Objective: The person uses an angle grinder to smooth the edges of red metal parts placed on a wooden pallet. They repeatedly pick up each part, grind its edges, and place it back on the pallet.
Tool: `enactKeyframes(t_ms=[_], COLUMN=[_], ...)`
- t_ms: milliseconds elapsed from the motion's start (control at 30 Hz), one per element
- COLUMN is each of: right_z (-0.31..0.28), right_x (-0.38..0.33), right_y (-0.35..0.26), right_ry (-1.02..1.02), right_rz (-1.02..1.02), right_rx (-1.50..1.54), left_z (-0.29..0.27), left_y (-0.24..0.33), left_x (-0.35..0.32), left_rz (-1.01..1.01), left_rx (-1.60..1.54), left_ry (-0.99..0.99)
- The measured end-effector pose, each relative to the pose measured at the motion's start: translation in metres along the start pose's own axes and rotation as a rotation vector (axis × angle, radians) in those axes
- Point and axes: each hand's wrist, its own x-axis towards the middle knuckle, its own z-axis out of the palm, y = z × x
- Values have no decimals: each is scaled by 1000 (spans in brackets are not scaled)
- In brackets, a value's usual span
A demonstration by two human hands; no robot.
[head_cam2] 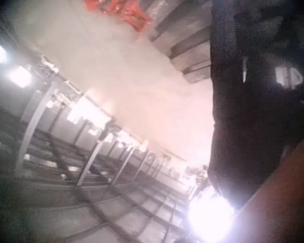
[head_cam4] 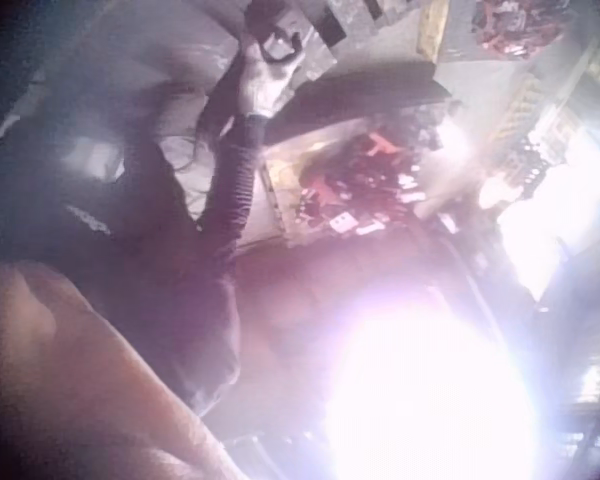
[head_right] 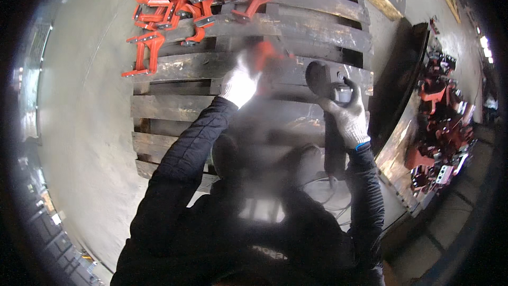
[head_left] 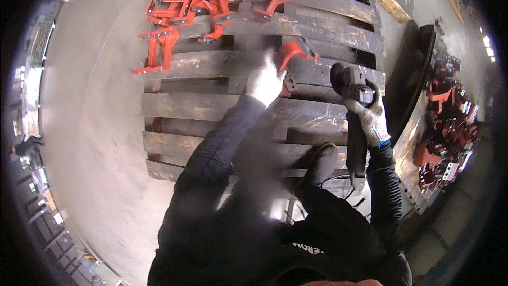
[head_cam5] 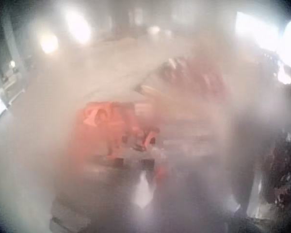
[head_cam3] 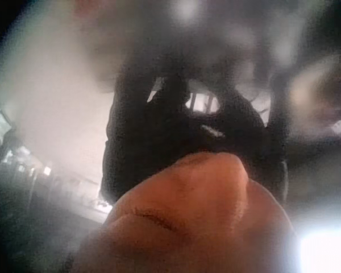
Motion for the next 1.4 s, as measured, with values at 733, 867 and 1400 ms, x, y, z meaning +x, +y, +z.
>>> enactKeyframes(t_ms=[733, 867, 1400], right_z=[62, 61, 66], right_x=[20, 24, 3], right_y=[-6, 16, 20], right_ry=[-143, -138, -44], right_rz=[-87, -109, -397], right_rx=[-6, -16, -513], left_z=[-11, -3, 34], left_y=[2, -12, -17], left_x=[-85, -86, -84], left_rz=[-555, -601, -144], left_rx=[-1428, -1557, -1510], left_ry=[-430, -451, -447])
